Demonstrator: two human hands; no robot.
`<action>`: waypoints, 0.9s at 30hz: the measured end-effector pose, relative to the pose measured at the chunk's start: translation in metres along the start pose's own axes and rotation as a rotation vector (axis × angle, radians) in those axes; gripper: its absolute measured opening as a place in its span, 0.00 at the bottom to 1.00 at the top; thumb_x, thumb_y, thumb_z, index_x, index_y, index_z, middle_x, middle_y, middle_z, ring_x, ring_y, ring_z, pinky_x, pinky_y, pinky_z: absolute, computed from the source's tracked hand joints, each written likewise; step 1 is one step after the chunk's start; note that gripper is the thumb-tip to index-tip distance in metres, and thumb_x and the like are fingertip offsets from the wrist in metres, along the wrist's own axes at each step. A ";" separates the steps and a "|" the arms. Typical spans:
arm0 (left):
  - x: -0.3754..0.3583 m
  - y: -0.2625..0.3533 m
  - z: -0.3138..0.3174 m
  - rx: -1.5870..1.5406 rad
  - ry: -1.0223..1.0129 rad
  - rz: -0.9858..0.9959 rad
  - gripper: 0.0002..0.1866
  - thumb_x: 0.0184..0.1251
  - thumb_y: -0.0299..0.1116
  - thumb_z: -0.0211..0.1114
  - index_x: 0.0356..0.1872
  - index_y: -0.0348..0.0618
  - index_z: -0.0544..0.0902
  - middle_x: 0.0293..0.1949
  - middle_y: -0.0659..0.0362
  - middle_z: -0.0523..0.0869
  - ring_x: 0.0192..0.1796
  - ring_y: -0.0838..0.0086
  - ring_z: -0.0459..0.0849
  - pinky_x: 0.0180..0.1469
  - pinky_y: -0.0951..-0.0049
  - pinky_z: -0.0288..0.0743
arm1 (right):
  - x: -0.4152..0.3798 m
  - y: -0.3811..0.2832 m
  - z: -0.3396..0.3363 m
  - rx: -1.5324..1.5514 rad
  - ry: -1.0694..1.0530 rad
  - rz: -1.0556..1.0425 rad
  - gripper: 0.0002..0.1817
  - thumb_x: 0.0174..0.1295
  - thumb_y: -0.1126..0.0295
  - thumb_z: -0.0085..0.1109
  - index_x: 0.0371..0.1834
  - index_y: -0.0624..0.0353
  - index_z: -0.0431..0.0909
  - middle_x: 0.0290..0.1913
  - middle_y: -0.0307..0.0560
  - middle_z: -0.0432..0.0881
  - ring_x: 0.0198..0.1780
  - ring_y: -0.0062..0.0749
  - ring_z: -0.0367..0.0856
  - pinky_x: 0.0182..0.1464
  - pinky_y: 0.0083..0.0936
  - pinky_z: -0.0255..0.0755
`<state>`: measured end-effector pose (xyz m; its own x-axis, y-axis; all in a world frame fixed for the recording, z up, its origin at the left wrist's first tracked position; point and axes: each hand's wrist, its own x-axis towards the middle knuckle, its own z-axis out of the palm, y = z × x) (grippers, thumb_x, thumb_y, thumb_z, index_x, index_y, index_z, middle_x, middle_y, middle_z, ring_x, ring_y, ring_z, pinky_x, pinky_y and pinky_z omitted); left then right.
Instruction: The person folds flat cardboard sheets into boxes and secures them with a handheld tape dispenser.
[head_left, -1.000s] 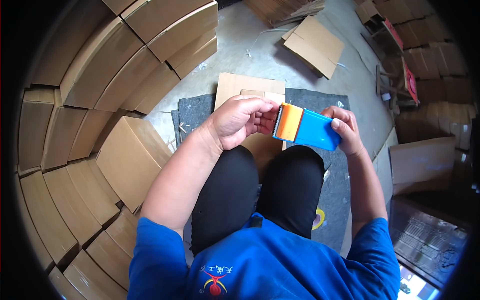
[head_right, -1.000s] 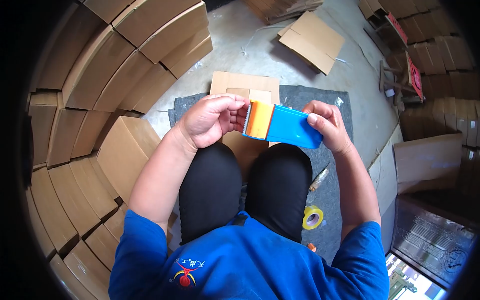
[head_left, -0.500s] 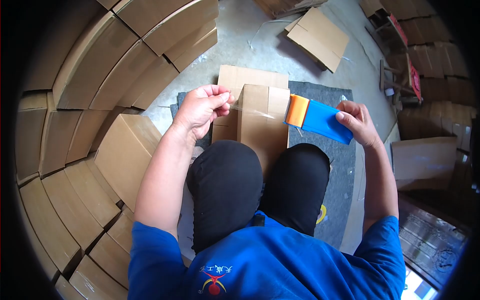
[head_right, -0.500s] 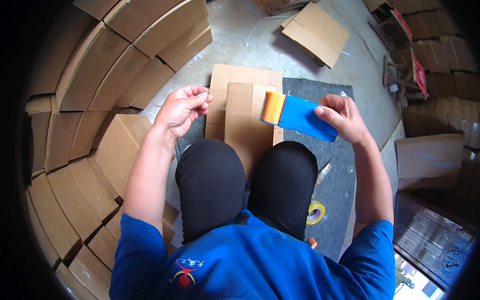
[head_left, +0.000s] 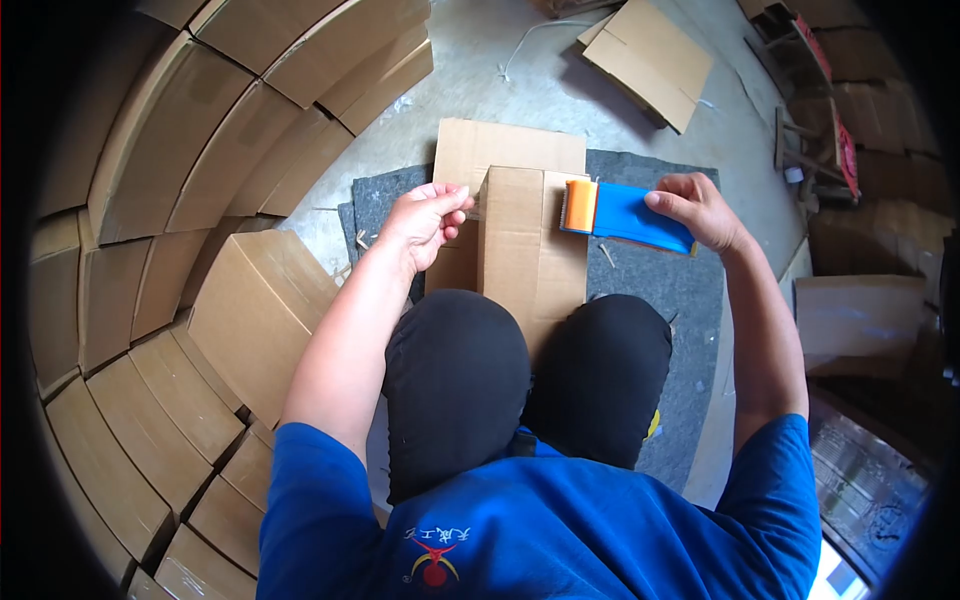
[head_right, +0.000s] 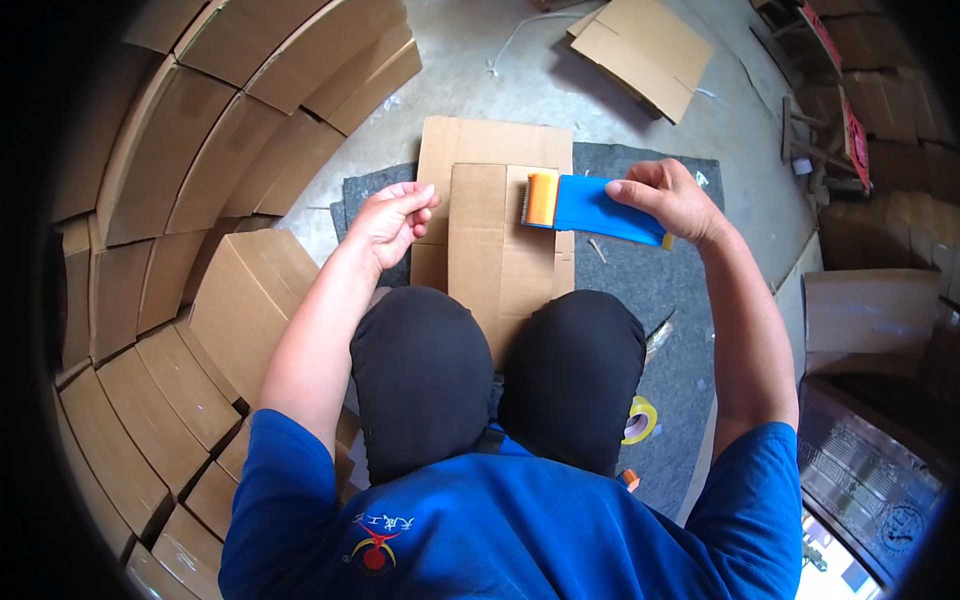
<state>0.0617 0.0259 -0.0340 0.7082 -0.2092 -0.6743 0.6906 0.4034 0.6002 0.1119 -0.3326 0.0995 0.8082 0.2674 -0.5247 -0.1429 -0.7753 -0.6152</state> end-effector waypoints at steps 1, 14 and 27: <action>0.000 -0.004 0.007 -0.007 0.064 0.003 0.05 0.70 0.32 0.67 0.41 0.44 0.81 0.34 0.64 0.85 0.29 0.84 0.76 0.29 0.82 0.69 | 0.002 0.003 0.000 0.017 -0.009 -0.006 0.28 0.58 0.42 0.64 0.28 0.63 0.82 0.22 0.37 0.76 0.27 0.19 0.72 0.31 0.24 0.68; 0.002 -0.027 0.016 -0.001 0.027 0.200 0.09 0.69 0.28 0.68 0.45 0.43 0.78 0.37 0.63 0.84 0.34 0.81 0.80 0.33 0.81 0.71 | 0.006 0.026 0.006 0.103 -0.008 -0.039 0.28 0.59 0.43 0.63 0.26 0.63 0.80 0.21 0.35 0.73 0.26 0.18 0.69 0.29 0.24 0.66; 0.013 0.023 0.063 1.150 0.183 1.050 0.16 0.64 0.40 0.69 0.48 0.42 0.84 0.51 0.53 0.84 0.58 0.56 0.77 0.63 0.60 0.69 | 0.008 0.028 0.006 0.146 -0.045 -0.060 0.27 0.60 0.44 0.65 0.23 0.60 0.80 0.18 0.33 0.71 0.23 0.15 0.67 0.25 0.22 0.61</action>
<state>0.0959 -0.0240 -0.0017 0.9580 -0.1408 0.2499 -0.2837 -0.5938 0.7529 0.1108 -0.3489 0.0749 0.7919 0.3382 -0.5084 -0.1794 -0.6670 -0.7232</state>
